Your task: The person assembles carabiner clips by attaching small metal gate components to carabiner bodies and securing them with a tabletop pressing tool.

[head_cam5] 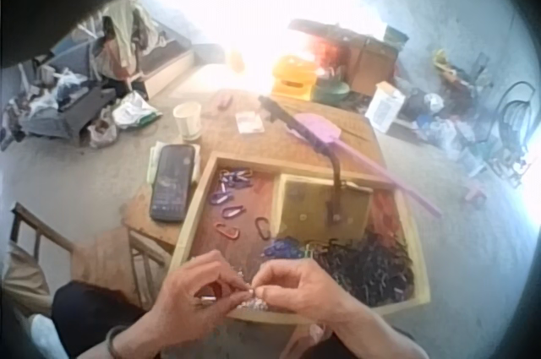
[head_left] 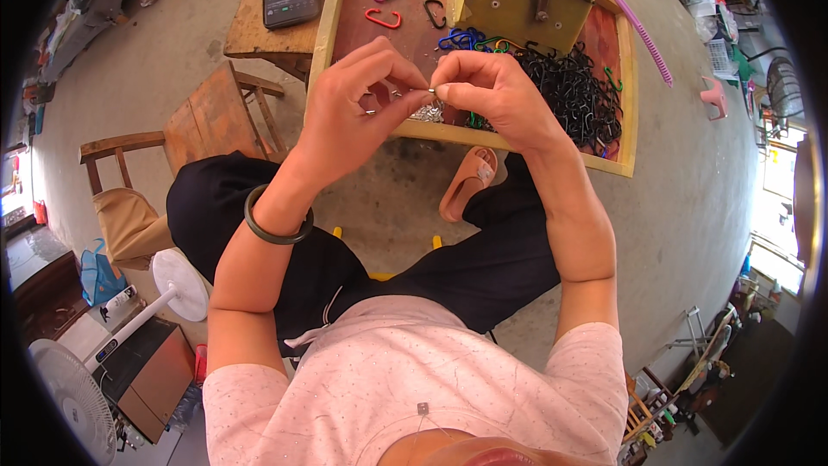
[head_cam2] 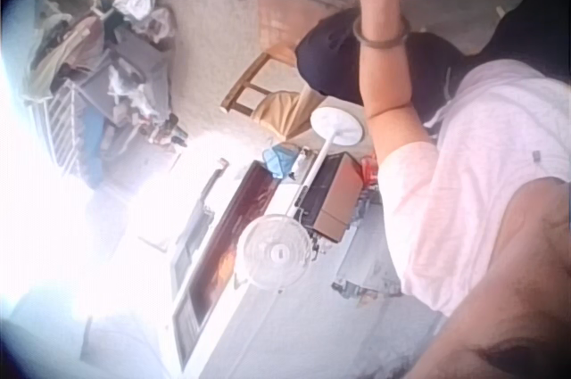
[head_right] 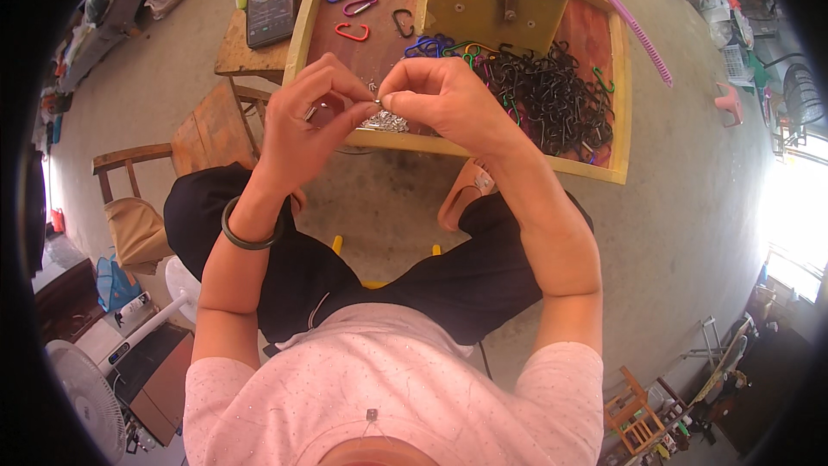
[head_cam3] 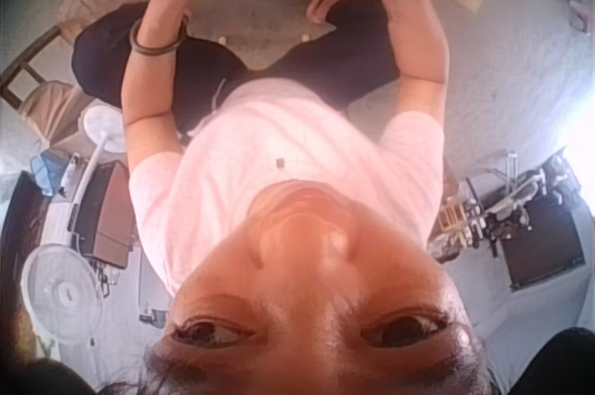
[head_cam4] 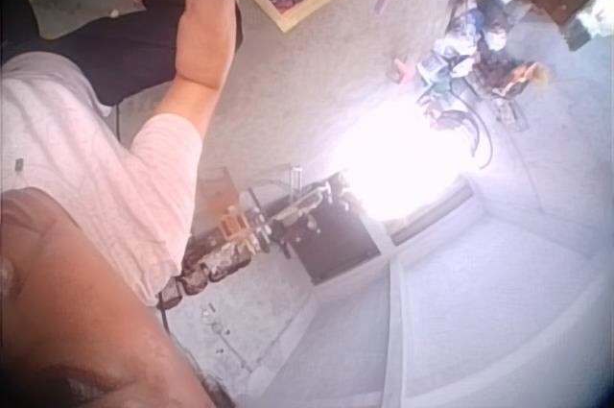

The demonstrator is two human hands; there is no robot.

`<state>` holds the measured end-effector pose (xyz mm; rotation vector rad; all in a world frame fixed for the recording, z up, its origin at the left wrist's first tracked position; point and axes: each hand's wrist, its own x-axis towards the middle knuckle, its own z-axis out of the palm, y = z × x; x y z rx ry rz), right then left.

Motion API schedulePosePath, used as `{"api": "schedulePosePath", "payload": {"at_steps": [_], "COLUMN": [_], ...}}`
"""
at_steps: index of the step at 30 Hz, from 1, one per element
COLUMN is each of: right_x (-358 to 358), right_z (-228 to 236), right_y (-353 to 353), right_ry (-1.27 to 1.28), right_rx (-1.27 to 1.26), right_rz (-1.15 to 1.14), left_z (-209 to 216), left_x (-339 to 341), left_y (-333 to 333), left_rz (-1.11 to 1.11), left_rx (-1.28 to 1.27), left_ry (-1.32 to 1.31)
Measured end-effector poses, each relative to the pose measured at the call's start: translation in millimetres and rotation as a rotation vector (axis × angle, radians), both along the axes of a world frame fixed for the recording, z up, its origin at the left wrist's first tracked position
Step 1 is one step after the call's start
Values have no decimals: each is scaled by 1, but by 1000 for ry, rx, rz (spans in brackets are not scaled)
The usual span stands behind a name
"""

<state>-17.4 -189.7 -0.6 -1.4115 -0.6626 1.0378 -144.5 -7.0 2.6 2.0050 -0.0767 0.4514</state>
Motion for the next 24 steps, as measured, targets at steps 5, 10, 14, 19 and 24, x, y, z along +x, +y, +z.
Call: {"api": "schedulePosePath", "payload": {"at_steps": [5, 10, 14, 19, 24], "right_x": [1, 2, -2, -18, -16], "right_z": [5, 2, 11, 8, 6], "right_y": [1, 3, 5, 10, 15], "right_ry": [-43, -76, -209, -519, -1058], "right_rx": [-52, -69, -122, 37, 223], "right_rz": [-46, -35, -45, -240, -248], "left_z": [3, -1, -5, -16, -17], "left_x": [0, -2, -3, -1, 0], "left_y": [-3, -7, -7, 1, -1], "left_rz": [77, 130, 152, 109, 77], "left_rx": [275, 224, 89, -436, -499], "left_ry": [-108, 13, 132, 344, 285]}}
